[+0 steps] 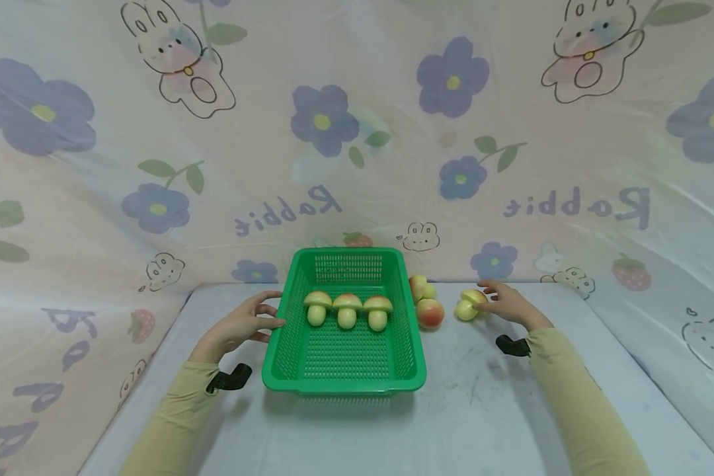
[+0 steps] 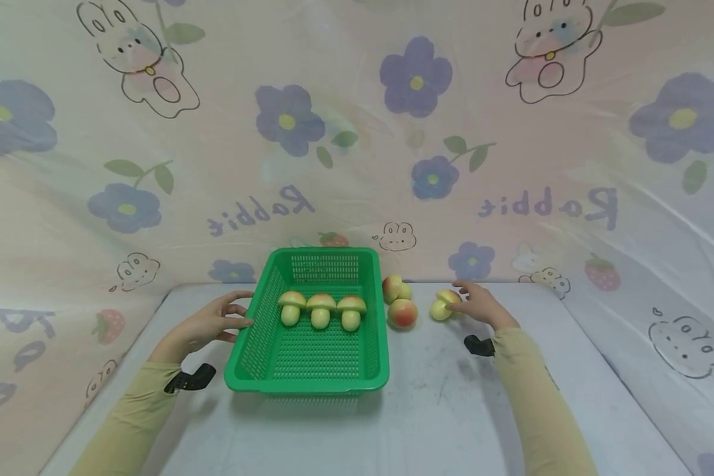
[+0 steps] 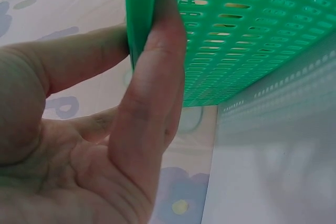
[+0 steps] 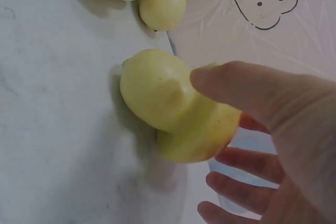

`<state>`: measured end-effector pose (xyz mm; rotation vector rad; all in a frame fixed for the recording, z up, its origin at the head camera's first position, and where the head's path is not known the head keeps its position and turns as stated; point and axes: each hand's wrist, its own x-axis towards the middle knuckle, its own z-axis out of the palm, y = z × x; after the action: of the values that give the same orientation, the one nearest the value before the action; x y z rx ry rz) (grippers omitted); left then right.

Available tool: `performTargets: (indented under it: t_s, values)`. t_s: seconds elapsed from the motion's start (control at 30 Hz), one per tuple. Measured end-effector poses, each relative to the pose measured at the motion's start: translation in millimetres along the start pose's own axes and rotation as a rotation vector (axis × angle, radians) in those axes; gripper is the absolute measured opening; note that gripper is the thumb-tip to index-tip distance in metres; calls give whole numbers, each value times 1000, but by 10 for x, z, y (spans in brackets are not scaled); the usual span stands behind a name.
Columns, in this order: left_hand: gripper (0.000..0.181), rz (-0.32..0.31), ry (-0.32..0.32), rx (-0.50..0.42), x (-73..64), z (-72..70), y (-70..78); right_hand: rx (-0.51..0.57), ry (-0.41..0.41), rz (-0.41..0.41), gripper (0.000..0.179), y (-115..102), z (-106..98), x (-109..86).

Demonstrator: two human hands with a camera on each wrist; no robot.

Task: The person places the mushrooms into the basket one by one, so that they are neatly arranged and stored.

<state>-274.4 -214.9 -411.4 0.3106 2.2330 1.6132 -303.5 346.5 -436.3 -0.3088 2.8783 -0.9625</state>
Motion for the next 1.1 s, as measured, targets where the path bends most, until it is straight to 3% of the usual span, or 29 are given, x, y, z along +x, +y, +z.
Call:
performTargets:
  t_s: [0.5,0.73,1.1]
  values:
    - [72,-3,12,11,4,10,12,70,11,-26,69,70,109,39]
    - [72,-10,15,14,5,17,20,44,17,-62,67,64,130,59]
    - [72,-12,12,12,5,17,17,40,50,-22,62,51,162,108]
